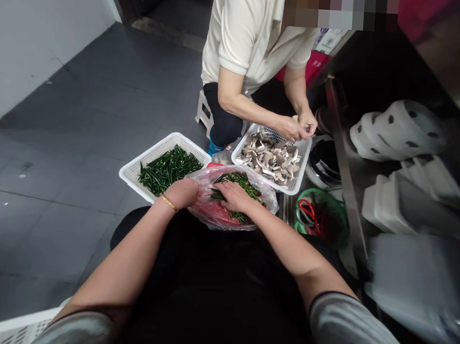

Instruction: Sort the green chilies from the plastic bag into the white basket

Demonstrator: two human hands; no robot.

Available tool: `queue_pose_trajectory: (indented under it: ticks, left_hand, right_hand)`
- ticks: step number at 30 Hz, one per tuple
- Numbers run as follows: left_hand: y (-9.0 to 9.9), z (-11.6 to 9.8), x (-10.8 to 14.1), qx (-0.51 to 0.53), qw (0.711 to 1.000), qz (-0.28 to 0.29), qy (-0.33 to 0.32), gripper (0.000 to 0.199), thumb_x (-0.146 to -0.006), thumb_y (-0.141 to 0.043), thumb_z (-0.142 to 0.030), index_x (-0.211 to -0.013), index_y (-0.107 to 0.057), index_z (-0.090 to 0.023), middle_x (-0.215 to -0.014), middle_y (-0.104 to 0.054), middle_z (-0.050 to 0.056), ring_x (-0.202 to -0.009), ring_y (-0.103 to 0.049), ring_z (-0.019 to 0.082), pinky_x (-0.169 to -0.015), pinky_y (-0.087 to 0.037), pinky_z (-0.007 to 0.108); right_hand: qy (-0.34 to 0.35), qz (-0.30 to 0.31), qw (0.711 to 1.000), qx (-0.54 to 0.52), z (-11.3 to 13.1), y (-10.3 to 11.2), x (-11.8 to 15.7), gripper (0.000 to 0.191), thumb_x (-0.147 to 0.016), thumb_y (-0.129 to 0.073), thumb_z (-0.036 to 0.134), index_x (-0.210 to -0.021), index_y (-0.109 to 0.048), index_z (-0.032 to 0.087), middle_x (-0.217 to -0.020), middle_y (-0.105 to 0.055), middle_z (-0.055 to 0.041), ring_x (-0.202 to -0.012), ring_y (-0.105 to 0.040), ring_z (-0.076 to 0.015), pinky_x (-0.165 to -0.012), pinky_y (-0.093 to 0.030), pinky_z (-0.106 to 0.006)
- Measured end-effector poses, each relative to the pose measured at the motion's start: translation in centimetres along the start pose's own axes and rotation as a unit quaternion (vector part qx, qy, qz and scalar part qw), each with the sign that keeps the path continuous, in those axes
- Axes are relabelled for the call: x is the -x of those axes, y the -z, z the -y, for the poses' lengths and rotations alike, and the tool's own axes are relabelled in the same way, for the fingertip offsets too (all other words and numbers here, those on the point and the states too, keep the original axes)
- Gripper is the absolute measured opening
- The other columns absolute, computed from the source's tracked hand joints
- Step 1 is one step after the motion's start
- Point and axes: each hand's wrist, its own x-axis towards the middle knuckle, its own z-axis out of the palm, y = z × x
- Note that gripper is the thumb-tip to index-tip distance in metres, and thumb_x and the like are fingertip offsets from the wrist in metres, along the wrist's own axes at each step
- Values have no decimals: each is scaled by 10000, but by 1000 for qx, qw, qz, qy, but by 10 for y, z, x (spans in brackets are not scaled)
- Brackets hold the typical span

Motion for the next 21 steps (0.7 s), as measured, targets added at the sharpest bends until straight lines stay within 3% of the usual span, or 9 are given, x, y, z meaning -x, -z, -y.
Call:
queue_pose_trajectory:
  ticks: [5, 9, 13, 18, 21]
  left_hand:
    - [4, 1, 1, 3, 1000, 6, 28, 328, -805, -457, -198, -950, -739, -113, -944, -708, 188, -898, -670, 291, -773, -499, 338]
    - [5, 1, 0, 18, 997, -17, 76, 354, -841, -452, -317, -995, -728, -157, -995, -702, 172, -941, -661, 298, -771, -501, 356]
    - [7, -1, 5, 37, 992, -76, 89, 409, -852, -449, -439, -1049, -714, -197, -1013, -699, 154, -948, -657, 292, -758, -495, 336]
    - [26, -19, 18, 129, 962, -240, 20, 372, -855, -473, -439, -1027, -717, -216, -1038, -700, 91, -899, -656, 222, -736, -473, 271]
    - [32, -32, 8, 246, 930, -267, -53, 335, -837, -508, -432, -950, -731, -209, -899, -723, 49, -774, -643, 170, -680, -454, 239]
  right_hand:
    - [-71, -84, 985, -136, -45, 17, 28, 361, -840, -574, 191, -1199, -607, 180, -1121, -614, -92, -1051, -566, -186, -955, -418, -344]
    - [-77, -30, 990, -112, -61, 22, 55, 435, -786, -667, 218, -1218, -615, 213, -1174, -586, -93, -1071, -560, -195, -951, -418, -349]
    - [-107, 57, 993, 0, -54, 43, 79, 487, -755, -687, 200, -1236, -613, 216, -1217, -578, -110, -1091, -558, -225, -949, -410, -335]
    - [-243, -7, 967, 73, -28, 72, 77, 329, -934, -436, 320, -1150, -651, 197, -1080, -648, -115, -965, -620, -212, -836, -443, -290]
    - [-284, 29, 956, 68, -7, 66, 56, 459, -933, -380, 495, -1032, -687, 168, -1016, -680, -140, -936, -638, -247, -793, -460, -316]
